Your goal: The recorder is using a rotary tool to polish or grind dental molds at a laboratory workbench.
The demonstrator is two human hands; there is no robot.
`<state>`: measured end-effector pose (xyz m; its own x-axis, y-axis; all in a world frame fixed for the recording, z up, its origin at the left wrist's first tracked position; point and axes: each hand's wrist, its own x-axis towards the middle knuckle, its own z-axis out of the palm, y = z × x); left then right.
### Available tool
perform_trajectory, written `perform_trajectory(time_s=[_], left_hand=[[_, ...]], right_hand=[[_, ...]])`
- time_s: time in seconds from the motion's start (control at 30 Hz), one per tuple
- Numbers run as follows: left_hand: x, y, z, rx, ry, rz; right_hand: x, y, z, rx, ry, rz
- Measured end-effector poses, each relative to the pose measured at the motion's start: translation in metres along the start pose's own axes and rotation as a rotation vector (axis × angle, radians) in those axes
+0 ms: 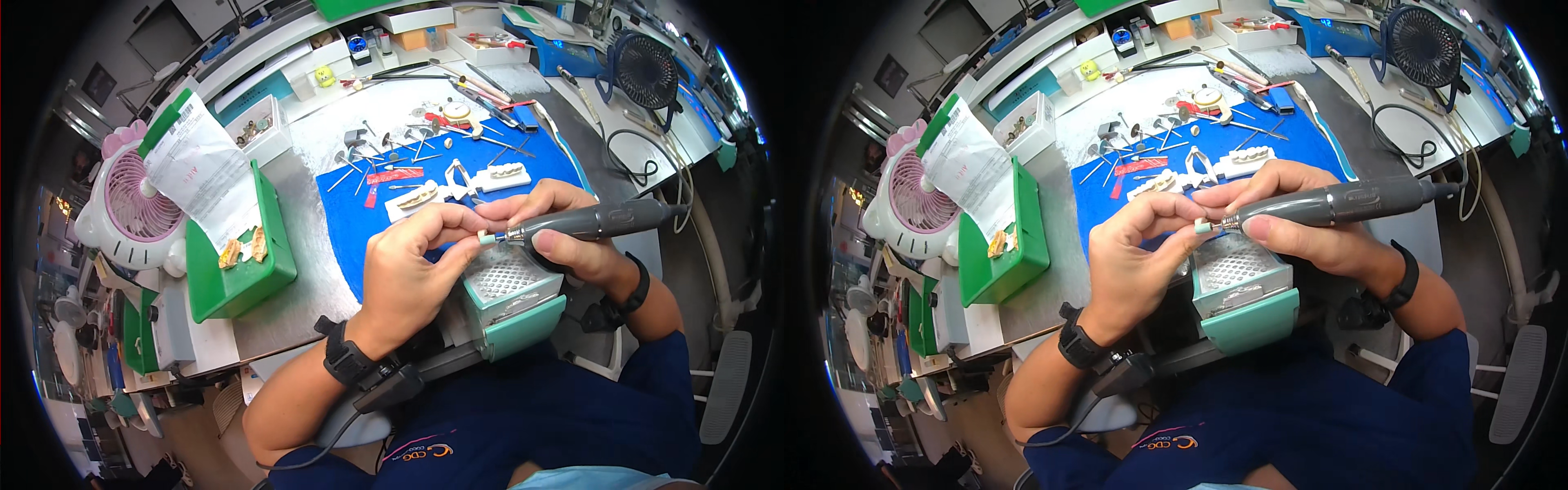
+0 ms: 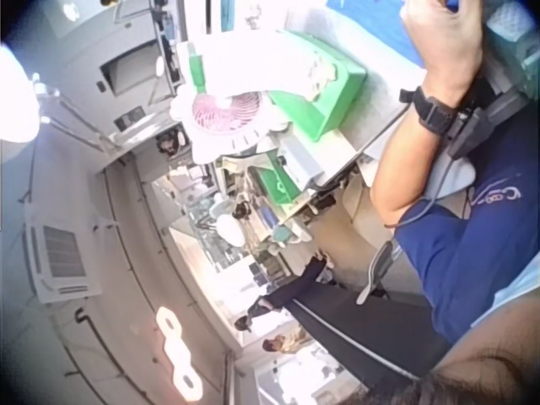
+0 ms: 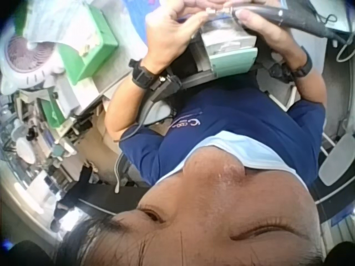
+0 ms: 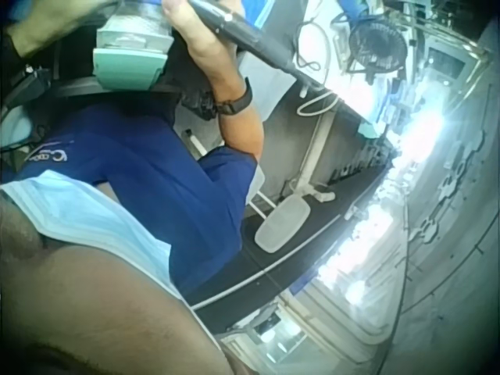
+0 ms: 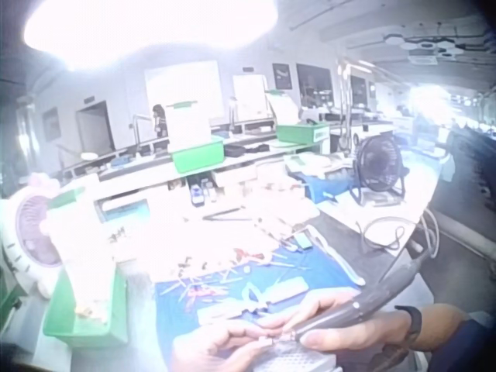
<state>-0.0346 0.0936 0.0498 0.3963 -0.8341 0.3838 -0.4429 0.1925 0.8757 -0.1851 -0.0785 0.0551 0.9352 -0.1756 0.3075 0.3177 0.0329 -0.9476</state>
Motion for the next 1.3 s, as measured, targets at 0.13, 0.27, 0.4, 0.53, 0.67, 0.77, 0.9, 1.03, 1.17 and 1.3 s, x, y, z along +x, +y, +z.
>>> perform_trajectory(time_s=[0.13, 0.27, 0.4, 0.53, 0.67, 0.77, 0.9, 1.03, 1.17, 1.3], left_hand=[[0.0, 0.001, 0.0, 0.033, 0.005, 0.013], [-0.001, 0.001, 0.001, 0.0, 0.012, 0.008], [0.002, -0.005, 0.003, -0.06, 0.005, 0.06], [0.001, -0.006, 0.004, -0.032, 0.072, 0.122], [0.0, -0.004, 0.002, -0.17, 0.045, -0.029], [0.001, -0.006, -0.002, -0.166, 0.054, -0.024], [0.003, -0.008, -0.001, -0.213, 0.048, -0.027], [0.001, -0.005, 0.004, -0.237, 0.062, 0.045], [0.002, -0.005, -0.002, -0.121, -0.043, -0.095], [0.003, -0.007, -0.001, -0.188, -0.038, -0.049]], right_hand=[[0.0, 0.0, 0.001, -0.001, 0.007, 0.016], [-0.002, -0.001, -0.001, -0.018, -0.004, 0.008], [-0.002, -0.001, -0.002, -0.023, -0.015, 0.04], [-0.004, 0.003, 0.005, -0.041, 0.055, 0.036], [-0.005, 0.004, 0.004, -0.195, 0.102, 0.004], [-0.007, 0.006, -0.002, -0.177, 0.145, -0.039], [-0.009, 0.01, -0.005, -0.122, 0.113, -0.029], [-0.009, 0.01, 0.001, -0.13, 0.117, -0.023], [-0.005, 0.005, 0.006, -0.147, 0.121, -0.03], [-0.003, 0.003, 0.003, -0.12, 0.058, -0.06]])
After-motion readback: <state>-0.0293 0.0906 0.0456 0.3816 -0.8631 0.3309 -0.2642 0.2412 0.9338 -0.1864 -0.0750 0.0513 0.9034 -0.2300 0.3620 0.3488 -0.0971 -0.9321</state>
